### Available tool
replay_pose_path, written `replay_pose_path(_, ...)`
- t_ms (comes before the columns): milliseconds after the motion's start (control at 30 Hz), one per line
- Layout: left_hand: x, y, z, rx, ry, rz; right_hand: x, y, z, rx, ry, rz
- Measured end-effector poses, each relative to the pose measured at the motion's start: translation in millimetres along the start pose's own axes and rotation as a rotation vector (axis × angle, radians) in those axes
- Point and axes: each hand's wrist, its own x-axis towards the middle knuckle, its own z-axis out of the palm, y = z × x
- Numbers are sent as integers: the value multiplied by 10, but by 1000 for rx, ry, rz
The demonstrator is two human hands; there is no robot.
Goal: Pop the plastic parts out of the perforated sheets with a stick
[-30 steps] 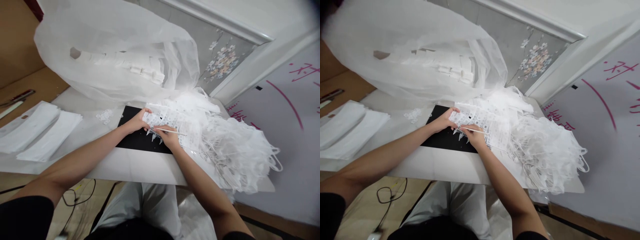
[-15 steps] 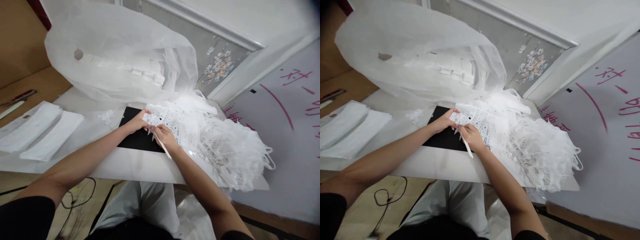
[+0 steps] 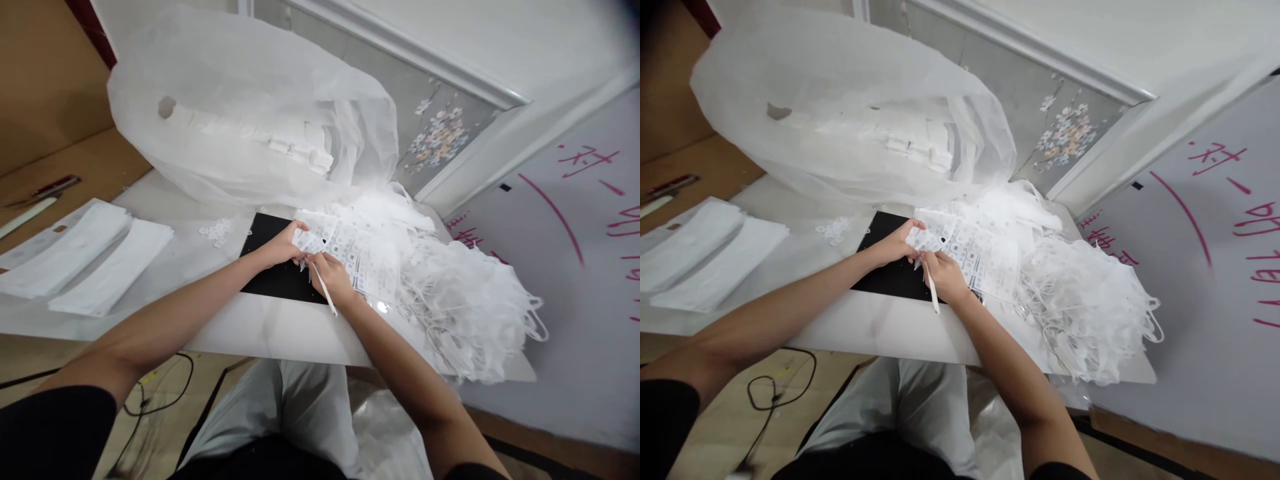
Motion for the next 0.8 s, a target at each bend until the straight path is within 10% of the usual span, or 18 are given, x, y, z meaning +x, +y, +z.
replay_pose_path(800,6,-165,186,50,130,51,31,-102,138,29,26,311)
